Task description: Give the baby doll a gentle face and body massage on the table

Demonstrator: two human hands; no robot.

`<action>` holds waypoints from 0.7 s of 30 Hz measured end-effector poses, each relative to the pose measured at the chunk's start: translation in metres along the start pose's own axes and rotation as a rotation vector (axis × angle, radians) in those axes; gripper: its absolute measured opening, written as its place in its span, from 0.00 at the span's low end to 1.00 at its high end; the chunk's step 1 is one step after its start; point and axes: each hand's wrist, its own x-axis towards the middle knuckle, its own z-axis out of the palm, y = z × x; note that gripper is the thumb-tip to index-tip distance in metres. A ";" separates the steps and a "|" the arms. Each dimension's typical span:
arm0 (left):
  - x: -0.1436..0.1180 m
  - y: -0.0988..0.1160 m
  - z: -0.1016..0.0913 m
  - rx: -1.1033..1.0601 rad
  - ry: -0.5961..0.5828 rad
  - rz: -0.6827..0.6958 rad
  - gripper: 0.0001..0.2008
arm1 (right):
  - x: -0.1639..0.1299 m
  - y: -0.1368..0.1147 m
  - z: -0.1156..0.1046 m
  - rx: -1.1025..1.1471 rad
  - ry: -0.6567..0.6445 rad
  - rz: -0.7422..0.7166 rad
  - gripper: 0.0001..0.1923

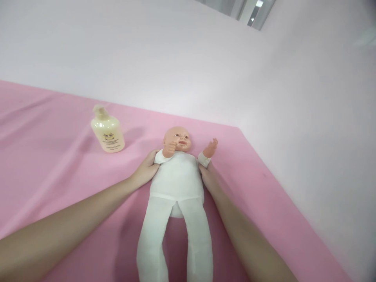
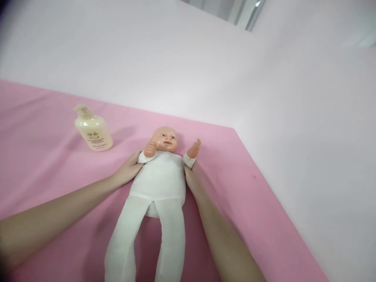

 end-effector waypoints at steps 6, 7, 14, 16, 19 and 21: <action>0.000 0.001 0.000 0.004 0.009 -0.006 0.25 | 0.001 -0.001 0.000 0.051 -0.002 0.117 0.32; 0.000 0.001 0.000 0.006 0.009 -0.006 0.25 | 0.001 -0.001 0.000 0.053 -0.004 0.119 0.32; 0.000 -0.001 0.000 0.012 0.005 0.000 0.25 | 0.000 -0.002 0.000 0.038 0.024 0.159 0.31; 0.000 -0.001 0.000 0.015 0.012 0.000 0.25 | 0.001 -0.002 0.000 0.038 0.022 0.152 0.31; 0.000 -0.001 0.000 0.019 0.015 -0.003 0.26 | 0.001 -0.002 0.000 0.043 0.019 0.148 0.32; 0.000 -0.001 -0.001 0.022 0.014 -0.004 0.27 | 0.001 -0.002 0.000 0.044 0.022 0.141 0.32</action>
